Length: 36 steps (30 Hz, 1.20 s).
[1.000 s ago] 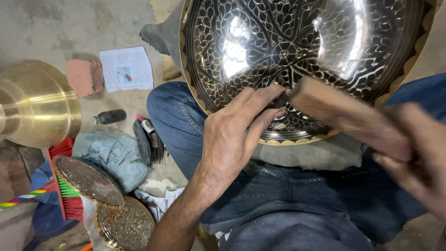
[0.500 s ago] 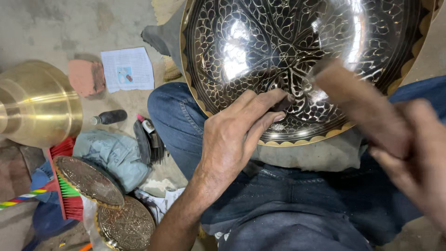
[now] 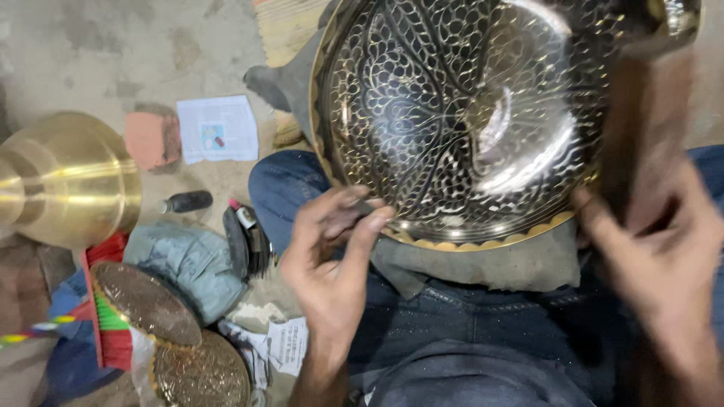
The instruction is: The person uses a chisel and wooden mallet to engrave a floral pattern into a large metal plate. They repeatedly strike the chisel to create fine lines and details in the design.
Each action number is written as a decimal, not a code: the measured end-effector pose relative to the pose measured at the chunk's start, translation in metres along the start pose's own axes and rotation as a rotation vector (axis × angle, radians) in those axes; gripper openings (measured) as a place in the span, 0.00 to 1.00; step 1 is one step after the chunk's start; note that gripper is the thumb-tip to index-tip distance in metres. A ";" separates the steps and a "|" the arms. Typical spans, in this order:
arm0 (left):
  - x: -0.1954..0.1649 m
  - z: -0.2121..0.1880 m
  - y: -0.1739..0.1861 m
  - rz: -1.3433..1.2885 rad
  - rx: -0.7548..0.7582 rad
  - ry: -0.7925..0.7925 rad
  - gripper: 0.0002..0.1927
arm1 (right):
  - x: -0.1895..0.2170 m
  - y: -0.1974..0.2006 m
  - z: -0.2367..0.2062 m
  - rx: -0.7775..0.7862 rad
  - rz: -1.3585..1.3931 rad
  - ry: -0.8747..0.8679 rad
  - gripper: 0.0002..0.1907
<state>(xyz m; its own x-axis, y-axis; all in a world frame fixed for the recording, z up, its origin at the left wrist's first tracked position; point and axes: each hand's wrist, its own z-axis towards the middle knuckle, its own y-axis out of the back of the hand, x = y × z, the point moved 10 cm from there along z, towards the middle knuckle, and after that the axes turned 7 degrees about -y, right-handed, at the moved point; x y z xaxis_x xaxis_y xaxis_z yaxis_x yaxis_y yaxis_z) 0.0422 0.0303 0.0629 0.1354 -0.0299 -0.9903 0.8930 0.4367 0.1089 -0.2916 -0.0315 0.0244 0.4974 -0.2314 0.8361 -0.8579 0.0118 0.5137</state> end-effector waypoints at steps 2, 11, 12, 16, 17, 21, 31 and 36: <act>-0.003 0.003 -0.006 0.074 0.049 -0.043 0.16 | 0.034 0.002 0.008 -0.091 -0.237 0.290 0.22; 0.006 0.017 -0.090 0.162 0.358 -0.114 0.19 | 0.012 0.004 0.053 -0.013 -0.107 0.250 0.25; 0.008 0.016 -0.096 0.195 0.392 -0.108 0.20 | 0.004 0.007 0.048 0.007 -0.123 0.219 0.25; 0.002 0.016 -0.103 0.297 0.458 -0.231 0.19 | -0.046 0.016 0.026 0.085 -0.202 -0.095 0.26; 0.003 0.017 -0.103 0.303 0.465 -0.232 0.18 | -0.058 0.017 0.020 0.113 -0.238 -0.184 0.26; 0.004 0.018 -0.101 0.270 0.475 -0.208 0.17 | -0.031 0.020 0.004 0.201 -0.073 0.052 0.32; 0.016 0.018 -0.106 0.243 0.596 -0.080 0.18 | 0.046 0.001 -0.002 0.251 -0.747 0.212 0.34; 0.014 0.018 -0.107 0.268 0.627 -0.068 0.18 | 0.040 -0.004 0.006 0.307 -0.574 0.112 0.28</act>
<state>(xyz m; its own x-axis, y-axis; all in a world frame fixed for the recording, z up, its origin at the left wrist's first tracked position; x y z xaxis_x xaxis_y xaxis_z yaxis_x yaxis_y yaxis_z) -0.0439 -0.0331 0.0393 0.3950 -0.0586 -0.9168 0.9018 -0.1656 0.3991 -0.2690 -0.0469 0.0544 0.8829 -0.0151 0.4692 -0.4417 -0.3653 0.8194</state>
